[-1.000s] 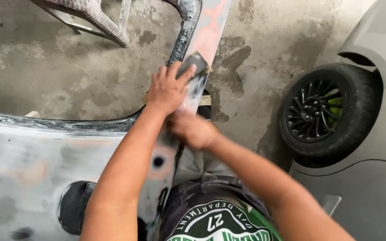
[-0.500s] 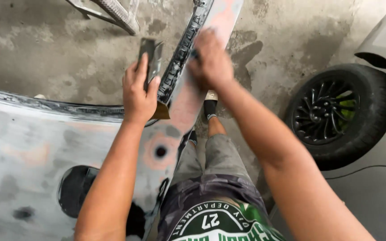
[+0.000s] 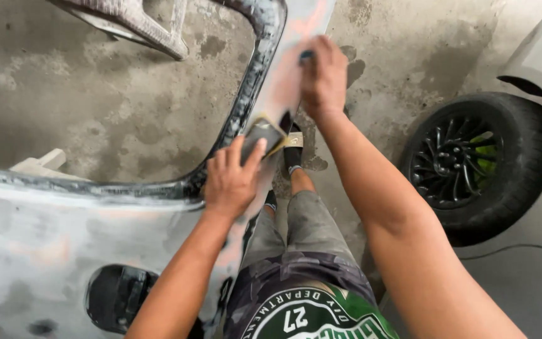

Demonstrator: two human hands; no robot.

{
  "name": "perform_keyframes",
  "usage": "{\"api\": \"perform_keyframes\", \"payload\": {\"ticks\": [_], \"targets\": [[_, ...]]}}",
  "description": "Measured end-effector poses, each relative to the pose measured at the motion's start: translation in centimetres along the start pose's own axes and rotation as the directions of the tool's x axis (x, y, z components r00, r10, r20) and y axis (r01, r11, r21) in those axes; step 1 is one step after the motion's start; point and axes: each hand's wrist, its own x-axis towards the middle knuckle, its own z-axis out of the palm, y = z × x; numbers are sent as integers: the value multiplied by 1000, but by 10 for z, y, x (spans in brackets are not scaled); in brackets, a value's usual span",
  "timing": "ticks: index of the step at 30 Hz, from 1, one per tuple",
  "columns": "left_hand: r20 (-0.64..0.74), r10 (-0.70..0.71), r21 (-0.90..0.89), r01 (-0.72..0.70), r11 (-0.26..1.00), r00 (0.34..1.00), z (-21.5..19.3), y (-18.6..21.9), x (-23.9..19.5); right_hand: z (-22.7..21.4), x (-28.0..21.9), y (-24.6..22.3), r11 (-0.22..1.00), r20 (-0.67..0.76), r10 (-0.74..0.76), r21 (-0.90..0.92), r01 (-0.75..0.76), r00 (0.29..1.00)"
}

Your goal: Sanding a car body panel with a sanding block and cleaning it with a wet cloth.

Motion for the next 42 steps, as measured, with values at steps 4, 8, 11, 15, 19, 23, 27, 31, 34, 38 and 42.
{"api": "perform_keyframes", "payload": {"ticks": [4,8,11,15,19,23,27,31,34,38,42], "targets": [[57,97,55,-100,993,994,21,8,56,36,-28,24,627,30,656,534,-567,754],[65,141,105,-147,984,988,43,13,133,58,-77,0,343,137,796,701,-626,589],[87,141,126,-151,980,986,51,14,179,34,-76,-41,172,196,842,786,-594,503],[72,117,105,-124,987,991,52,10,194,-1,-60,-69,344,232,772,631,-695,592],[67,183,55,-187,981,981,22,2,119,-12,-75,-70,351,309,686,652,-672,659],[44,165,107,-169,980,985,19,-6,60,-19,-75,-74,402,396,681,501,-766,616],[80,159,87,-166,982,984,34,2,123,-16,-86,-72,356,415,627,600,-716,659],[68,122,79,-127,989,990,74,3,218,-23,-79,-69,320,459,640,570,-757,616],[93,126,76,-133,988,988,71,4,224,-35,-74,-76,378,460,637,514,-770,619],[45,200,49,-202,978,979,30,-1,131,-31,-80,-69,454,471,600,465,-760,646],[158,187,42,-195,980,970,13,-9,75,-34,-81,-68,470,502,557,465,-750,661]]}}
